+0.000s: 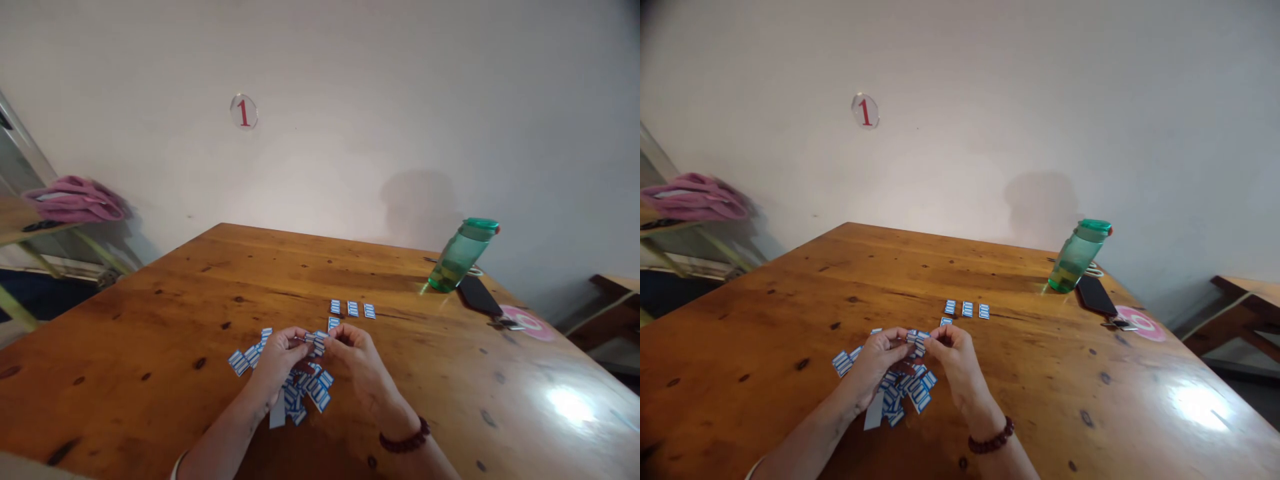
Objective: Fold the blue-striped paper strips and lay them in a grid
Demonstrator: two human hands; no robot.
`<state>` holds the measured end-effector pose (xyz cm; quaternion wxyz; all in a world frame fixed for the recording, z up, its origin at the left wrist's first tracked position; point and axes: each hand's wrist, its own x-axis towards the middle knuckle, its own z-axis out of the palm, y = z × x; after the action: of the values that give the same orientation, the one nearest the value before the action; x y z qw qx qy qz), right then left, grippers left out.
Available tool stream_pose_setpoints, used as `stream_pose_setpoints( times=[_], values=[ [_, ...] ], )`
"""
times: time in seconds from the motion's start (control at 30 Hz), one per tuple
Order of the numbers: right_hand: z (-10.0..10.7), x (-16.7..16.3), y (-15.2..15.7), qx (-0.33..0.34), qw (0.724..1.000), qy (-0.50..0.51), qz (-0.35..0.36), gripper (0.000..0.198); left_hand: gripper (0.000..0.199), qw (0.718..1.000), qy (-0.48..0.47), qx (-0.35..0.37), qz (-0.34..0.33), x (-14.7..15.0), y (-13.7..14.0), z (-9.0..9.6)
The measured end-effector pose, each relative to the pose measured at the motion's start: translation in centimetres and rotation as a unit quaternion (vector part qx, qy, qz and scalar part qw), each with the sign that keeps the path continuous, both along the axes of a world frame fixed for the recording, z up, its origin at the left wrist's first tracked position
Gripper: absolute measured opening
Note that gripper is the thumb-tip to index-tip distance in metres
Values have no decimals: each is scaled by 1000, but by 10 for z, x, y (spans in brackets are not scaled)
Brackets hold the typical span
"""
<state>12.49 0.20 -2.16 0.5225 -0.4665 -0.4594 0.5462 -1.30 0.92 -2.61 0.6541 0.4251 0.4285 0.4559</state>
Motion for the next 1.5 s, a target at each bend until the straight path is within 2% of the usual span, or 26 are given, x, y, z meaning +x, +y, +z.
stream_pose_setpoints(
  times=[0.13,0.23,0.3,0.4,0.57,0.77,1.07,1.27,1.5],
  values=[
    [4,1,0,18,1000,4,-19,23,18,999,-21,-22,-17,1,0,0],
    [7,2,1,39,998,-12,-37,22,16,999,-28,-33,2,1,1,1],
    [6,2,1,39,999,-17,-22,21,16,999,-26,-33,14,1,0,1],
    [1,-1,2,35,998,-44,0,21,15,999,-20,-27,9,1,0,1],
    [-11,-5,5,76,987,-126,-60,17,14,999,-34,-25,-12,1,-2,0],
    [-15,-4,6,96,982,-149,-65,15,15,998,-43,-32,-28,1,-2,-2],
    [-11,-6,4,86,982,-155,-62,15,20,999,-25,-28,-22,3,-2,-2],
    [-12,-7,4,75,982,-161,-60,15,22,999,-21,-22,-41,4,-2,1],
    [-15,-7,4,95,973,-196,-76,14,23,999,-13,-16,-44,4,-3,1]
  ],
)
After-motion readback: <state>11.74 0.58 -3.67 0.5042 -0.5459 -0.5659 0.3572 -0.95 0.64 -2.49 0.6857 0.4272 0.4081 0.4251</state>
